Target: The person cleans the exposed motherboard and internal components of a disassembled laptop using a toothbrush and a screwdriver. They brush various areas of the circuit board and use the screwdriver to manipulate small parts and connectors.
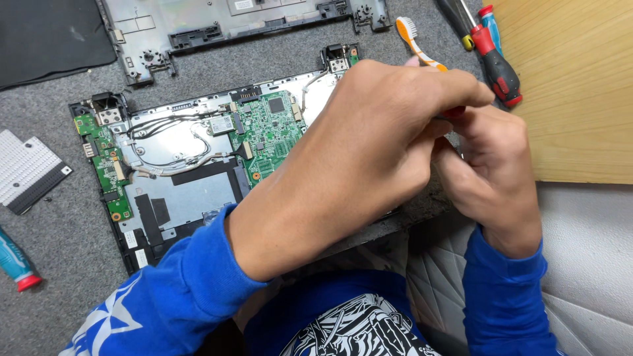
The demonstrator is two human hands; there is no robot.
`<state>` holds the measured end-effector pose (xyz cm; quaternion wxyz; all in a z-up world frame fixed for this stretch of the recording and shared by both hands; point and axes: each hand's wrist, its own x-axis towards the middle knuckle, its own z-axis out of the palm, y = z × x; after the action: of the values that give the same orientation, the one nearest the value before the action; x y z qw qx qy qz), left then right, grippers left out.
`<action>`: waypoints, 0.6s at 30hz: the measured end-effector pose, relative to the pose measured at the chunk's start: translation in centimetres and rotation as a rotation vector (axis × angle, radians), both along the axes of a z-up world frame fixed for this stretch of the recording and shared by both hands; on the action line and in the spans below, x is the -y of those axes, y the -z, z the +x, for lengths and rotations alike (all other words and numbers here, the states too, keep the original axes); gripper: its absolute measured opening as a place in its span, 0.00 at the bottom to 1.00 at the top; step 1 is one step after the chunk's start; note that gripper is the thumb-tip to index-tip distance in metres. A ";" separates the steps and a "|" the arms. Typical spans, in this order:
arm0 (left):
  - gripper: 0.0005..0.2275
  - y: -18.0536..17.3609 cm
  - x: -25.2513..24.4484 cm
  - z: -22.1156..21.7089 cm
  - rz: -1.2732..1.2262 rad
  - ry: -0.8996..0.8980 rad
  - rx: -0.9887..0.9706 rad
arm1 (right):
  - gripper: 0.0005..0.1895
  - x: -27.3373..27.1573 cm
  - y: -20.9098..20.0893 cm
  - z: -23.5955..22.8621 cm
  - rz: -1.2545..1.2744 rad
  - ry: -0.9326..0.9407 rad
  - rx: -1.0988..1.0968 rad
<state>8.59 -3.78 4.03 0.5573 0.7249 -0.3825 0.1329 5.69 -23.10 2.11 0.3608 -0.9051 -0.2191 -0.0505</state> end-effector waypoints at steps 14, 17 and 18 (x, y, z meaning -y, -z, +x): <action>0.12 0.1 -0.4 0.2 -0.004 -0.035 0.002 | 0.04 -1.2 0.7 0.1 0.285 0.026 -0.139; 0.12 0.0 0.0 0.2 -0.057 -0.121 0.000 | 0.08 -2.0 0.3 0.0 0.171 0.120 -0.003; 0.18 0.0 0.2 0.1 -0.063 -0.173 -0.014 | 0.10 -2.3 0.1 -0.1 0.128 0.190 0.033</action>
<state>8.74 -3.98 4.03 0.5690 0.7381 -0.3102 0.1875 5.60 -20.79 2.00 0.4080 -0.8959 -0.1344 -0.1131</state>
